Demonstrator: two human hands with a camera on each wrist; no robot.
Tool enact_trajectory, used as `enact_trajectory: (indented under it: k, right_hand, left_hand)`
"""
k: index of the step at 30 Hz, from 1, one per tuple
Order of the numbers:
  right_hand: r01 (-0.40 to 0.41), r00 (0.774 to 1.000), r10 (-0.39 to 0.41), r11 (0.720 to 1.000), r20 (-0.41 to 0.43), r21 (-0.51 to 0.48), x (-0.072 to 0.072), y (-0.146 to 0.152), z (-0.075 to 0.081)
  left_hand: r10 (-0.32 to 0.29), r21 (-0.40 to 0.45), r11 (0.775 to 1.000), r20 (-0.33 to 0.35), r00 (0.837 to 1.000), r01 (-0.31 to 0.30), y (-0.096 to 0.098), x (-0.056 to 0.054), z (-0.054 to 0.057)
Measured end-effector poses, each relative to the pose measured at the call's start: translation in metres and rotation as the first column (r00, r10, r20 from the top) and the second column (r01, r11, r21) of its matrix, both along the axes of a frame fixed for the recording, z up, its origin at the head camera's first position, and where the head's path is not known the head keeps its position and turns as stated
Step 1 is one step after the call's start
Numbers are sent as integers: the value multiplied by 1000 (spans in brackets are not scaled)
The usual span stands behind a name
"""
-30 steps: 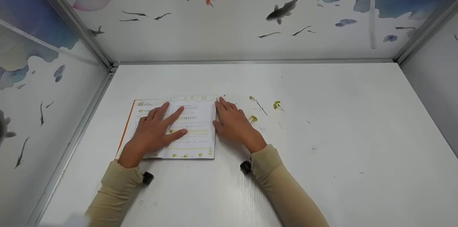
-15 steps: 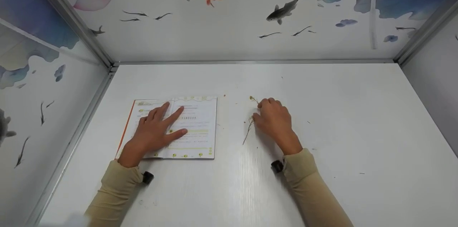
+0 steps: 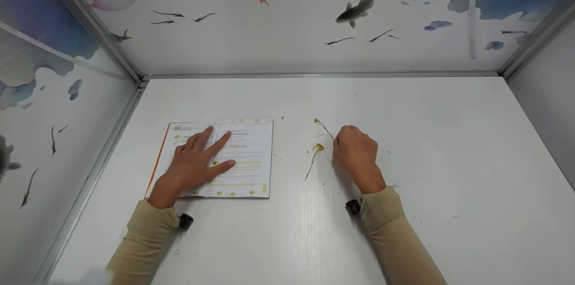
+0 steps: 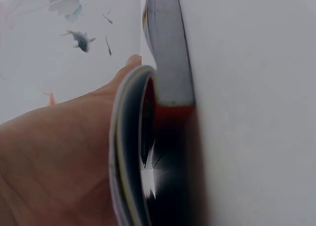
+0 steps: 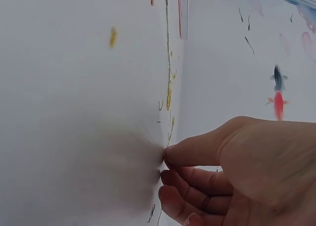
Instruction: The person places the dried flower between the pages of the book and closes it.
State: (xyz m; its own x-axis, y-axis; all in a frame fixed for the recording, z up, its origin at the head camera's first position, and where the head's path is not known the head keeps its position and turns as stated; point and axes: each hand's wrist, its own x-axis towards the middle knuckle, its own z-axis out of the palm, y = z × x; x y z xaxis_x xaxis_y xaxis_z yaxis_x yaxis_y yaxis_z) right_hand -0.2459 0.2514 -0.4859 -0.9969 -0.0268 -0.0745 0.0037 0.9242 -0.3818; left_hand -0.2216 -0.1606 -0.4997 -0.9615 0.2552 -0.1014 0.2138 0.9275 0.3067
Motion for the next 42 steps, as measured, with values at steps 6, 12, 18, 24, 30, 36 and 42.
enact_trajectory:
  k: [6, 12, 18, 24, 30, 36, 42]
  right_hand:
    - [-1, 1000, 1, 1000, -30, 22, 2, -2, -1]
    - [-18, 1000, 19, 999, -24, 35, 2, -6, -2]
    - [-21, 1000, 22, 998, -13, 60, 1, -7, -4]
    - [-27, 1000, 28, 998, -5, 51, 1, -5, -6]
    - [-29, 999, 29, 999, -39, 15, 3, -3, -8]
    - [-29, 998, 28, 1000, -58, -9, 4, -3, -8]
    - [-20, 1000, 20, 1000, -16, -6, 1, -6, -7]
  left_hand:
    - [-2, 0, 1000, 11, 1000, 2, 0, 0, 0]
    - [2, 5, 1000, 12, 1000, -2, 0, 0, 1]
    - [-4, 12, 1000, 6, 1000, 4, 0, 0, 0]
    - [-11, 27, 1000, -11, 1000, 12, -2, 0, -2]
    - [-2, 19, 1000, 1, 1000, 2, -1, -3, -5]
    - [0, 13, 1000, 3, 1000, 0, 0, -2, -2]
    - [4, 8, 1000, 1, 1000, -4, -1, -2, -2]
